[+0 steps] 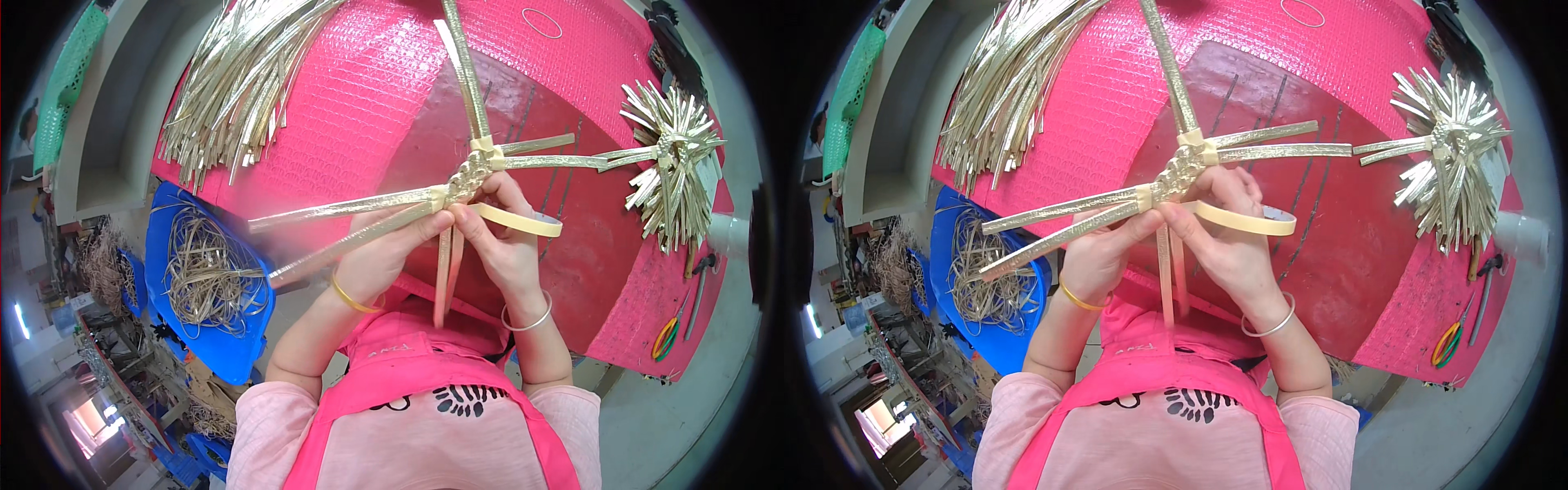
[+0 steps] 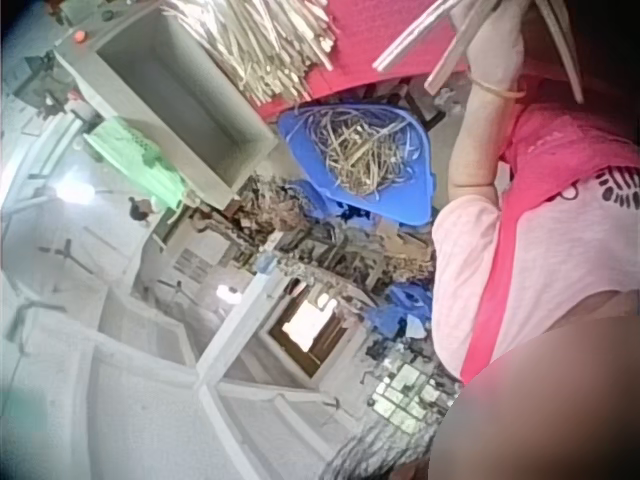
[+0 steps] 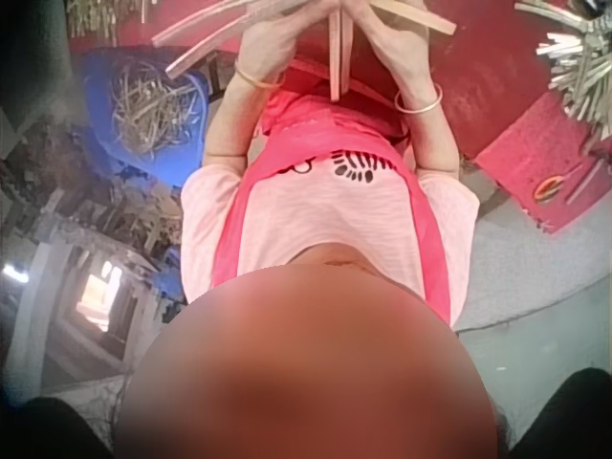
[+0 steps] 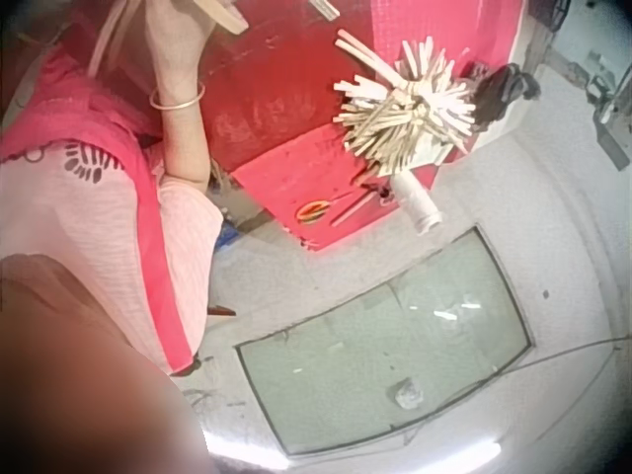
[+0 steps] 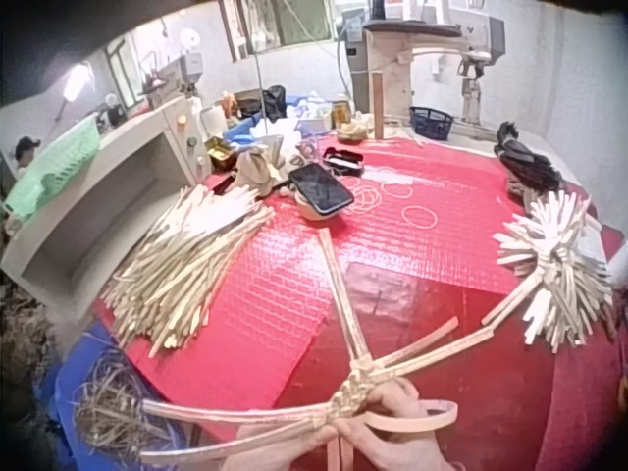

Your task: Weaving gold-colored decorative strips into a star shape.

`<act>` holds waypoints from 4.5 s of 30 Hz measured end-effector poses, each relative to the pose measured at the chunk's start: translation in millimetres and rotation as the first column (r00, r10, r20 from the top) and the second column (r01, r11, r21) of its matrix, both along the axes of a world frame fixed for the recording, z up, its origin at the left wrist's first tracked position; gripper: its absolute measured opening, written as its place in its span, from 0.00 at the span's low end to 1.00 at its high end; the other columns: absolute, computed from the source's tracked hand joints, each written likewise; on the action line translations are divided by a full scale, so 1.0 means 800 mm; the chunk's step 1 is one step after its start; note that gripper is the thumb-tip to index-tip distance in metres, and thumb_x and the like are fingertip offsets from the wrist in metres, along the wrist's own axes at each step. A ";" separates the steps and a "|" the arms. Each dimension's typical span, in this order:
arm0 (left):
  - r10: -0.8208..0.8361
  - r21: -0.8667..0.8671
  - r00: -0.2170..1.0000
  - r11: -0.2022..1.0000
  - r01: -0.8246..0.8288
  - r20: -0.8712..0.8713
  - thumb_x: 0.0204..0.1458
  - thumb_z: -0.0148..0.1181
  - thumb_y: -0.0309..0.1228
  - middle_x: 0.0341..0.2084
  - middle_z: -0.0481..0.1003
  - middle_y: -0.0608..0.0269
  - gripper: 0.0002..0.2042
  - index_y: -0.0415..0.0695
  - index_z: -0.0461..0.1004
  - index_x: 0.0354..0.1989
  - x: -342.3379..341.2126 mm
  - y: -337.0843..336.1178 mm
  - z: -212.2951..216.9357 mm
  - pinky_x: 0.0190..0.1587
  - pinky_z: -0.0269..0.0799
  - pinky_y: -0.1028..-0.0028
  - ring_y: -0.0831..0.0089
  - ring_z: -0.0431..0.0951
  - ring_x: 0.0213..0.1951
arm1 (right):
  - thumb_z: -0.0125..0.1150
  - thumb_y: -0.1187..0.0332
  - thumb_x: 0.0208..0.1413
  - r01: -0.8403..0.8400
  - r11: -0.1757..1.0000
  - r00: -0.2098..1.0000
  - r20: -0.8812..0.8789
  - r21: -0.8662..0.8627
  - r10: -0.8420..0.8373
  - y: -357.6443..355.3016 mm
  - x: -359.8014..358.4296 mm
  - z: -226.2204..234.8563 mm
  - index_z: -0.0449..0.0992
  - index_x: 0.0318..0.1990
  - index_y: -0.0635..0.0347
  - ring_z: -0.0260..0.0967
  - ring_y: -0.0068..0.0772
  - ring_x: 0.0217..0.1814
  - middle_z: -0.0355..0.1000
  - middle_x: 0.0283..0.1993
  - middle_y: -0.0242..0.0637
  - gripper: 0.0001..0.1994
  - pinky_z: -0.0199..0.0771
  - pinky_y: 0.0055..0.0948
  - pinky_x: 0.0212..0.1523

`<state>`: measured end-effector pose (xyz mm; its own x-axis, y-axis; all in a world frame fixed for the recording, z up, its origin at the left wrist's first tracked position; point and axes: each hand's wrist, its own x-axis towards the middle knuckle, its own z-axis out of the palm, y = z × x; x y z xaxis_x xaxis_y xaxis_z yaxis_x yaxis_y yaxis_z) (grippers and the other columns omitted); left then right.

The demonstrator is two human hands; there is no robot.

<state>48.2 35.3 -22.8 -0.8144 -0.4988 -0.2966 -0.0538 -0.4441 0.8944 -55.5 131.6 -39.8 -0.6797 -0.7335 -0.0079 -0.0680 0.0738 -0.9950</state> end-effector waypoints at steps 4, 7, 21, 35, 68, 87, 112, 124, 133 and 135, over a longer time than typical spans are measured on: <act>0.117 0.029 0.992 0.993 -0.116 -0.035 0.45 0.54 0.26 0.31 0.72 0.61 0.11 0.36 0.70 0.37 -0.006 0.006 0.001 0.38 0.66 0.79 0.76 0.71 0.34 | 0.58 0.67 0.40 -0.015 1.000 0.929 -0.369 -0.023 0.005 0.000 -0.010 0.004 0.69 0.24 0.57 0.59 0.29 0.34 0.64 0.23 0.30 0.06 0.44 0.31 0.48; 0.121 -0.247 0.991 0.960 -0.132 -0.061 0.45 0.53 0.25 0.32 0.72 0.60 0.10 0.36 0.70 0.37 -0.006 0.008 -0.001 0.37 0.67 0.78 0.77 0.71 0.34 | 0.56 0.73 0.41 0.118 0.993 0.665 -0.743 0.005 -0.075 -0.003 -0.001 0.011 0.67 0.22 0.59 0.59 0.31 0.33 0.62 0.23 0.32 0.03 0.48 0.33 0.47; 0.386 0.370 0.892 0.884 -0.285 -0.235 0.48 0.49 0.25 0.32 0.71 0.65 0.08 0.44 0.68 0.37 -0.024 0.027 -0.021 0.36 0.69 0.73 0.76 0.71 0.35 | 0.44 0.73 0.45 -0.205 0.865 0.914 -0.227 0.459 0.337 0.056 -0.069 -0.001 0.66 0.35 0.67 0.62 0.31 0.30 0.65 0.27 0.41 0.09 0.62 0.29 0.31; -0.328 -0.763 0.930 0.640 0.091 -0.164 0.39 0.54 0.30 0.24 0.72 0.56 0.08 0.38 0.72 0.26 -0.127 0.057 -0.023 0.35 0.66 0.69 0.65 0.71 0.30 | 0.50 0.64 0.50 0.306 0.936 0.949 -0.129 0.171 -0.287 0.195 -0.259 0.063 0.68 0.41 0.64 0.61 0.17 0.31 0.67 0.32 0.30 0.14 0.59 0.15 0.31; 0.622 -0.847 0.763 -0.299 0.439 0.176 0.39 0.49 0.26 0.25 0.70 0.60 0.04 0.45 0.71 0.23 -0.111 -0.336 -0.085 0.34 0.67 0.67 0.64 0.69 0.33 | 0.51 0.70 0.49 -0.198 0.980 0.863 0.478 0.024 0.162 -0.035 -0.084 -0.001 0.67 0.34 0.68 0.66 0.21 0.19 0.68 0.25 0.37 0.09 0.66 0.15 0.19; -0.215 -0.093 0.976 0.972 0.215 0.014 0.41 0.57 0.27 0.21 0.72 0.60 0.11 0.36 0.67 0.32 -0.054 -0.077 0.069 0.18 0.69 0.84 0.78 0.72 0.18 | 0.53 0.75 0.47 0.101 0.949 0.976 0.216 -0.299 -0.036 -0.040 -0.039 0.053 0.71 0.30 0.70 0.67 0.21 0.25 0.69 0.25 0.35 0.06 0.69 0.18 0.27; -0.132 -0.980 0.978 0.140 -0.141 -0.159 0.36 0.57 0.19 0.23 0.72 0.57 0.07 0.34 0.70 0.27 -0.038 -0.056 0.039 0.25 0.69 0.77 0.69 0.73 0.26 | 0.55 0.73 0.45 -0.004 0.996 0.994 0.105 -0.086 0.013 -0.018 -0.032 0.063 0.70 0.31 0.69 0.65 0.17 0.30 0.69 0.28 0.33 0.07 0.64 0.17 0.32; -0.012 -0.302 0.999 0.953 -0.002 -0.047 0.44 0.54 0.24 0.25 0.73 0.60 0.08 0.31 0.70 0.31 -0.035 -0.047 0.053 0.31 0.68 0.82 0.80 0.71 0.30 | 0.55 0.70 0.46 -0.147 0.984 0.959 0.229 -0.101 0.167 -0.028 -0.043 0.058 0.70 0.33 0.67 0.63 0.15 0.29 0.69 0.28 0.31 0.09 0.62 0.15 0.30; -0.096 -0.976 0.972 0.045 -0.211 -0.215 0.35 0.54 0.20 0.19 0.66 0.57 0.07 0.38 0.66 0.26 -0.045 -0.061 0.040 0.18 0.64 0.72 0.62 0.69 0.20 | 0.58 0.69 0.43 -0.323 0.945 0.795 0.526 -0.056 0.303 -0.041 -0.067 0.070 0.71 0.31 0.66 0.64 0.16 0.25 0.68 0.24 0.31 0.09 0.62 0.15 0.27; 0.082 -0.832 0.984 0.527 -0.175 -0.156 0.37 0.54 0.20 0.14 0.65 0.56 0.04 0.37 0.67 0.23 -0.046 -0.050 0.046 0.19 0.64 0.74 0.62 0.68 0.18 | 0.60 0.70 0.42 -0.242 0.960 0.817 0.504 -0.141 0.280 -0.045 -0.064 0.052 0.70 0.33 0.66 0.65 0.17 0.28 0.69 0.27 0.32 0.11 0.63 0.16 0.29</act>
<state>11.3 -4.5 13.6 -0.7182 -0.5805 0.3837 0.0373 0.5186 0.8542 -106.6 96.0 2.2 -0.3739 -0.8943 -0.2459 0.4476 0.0583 -0.8923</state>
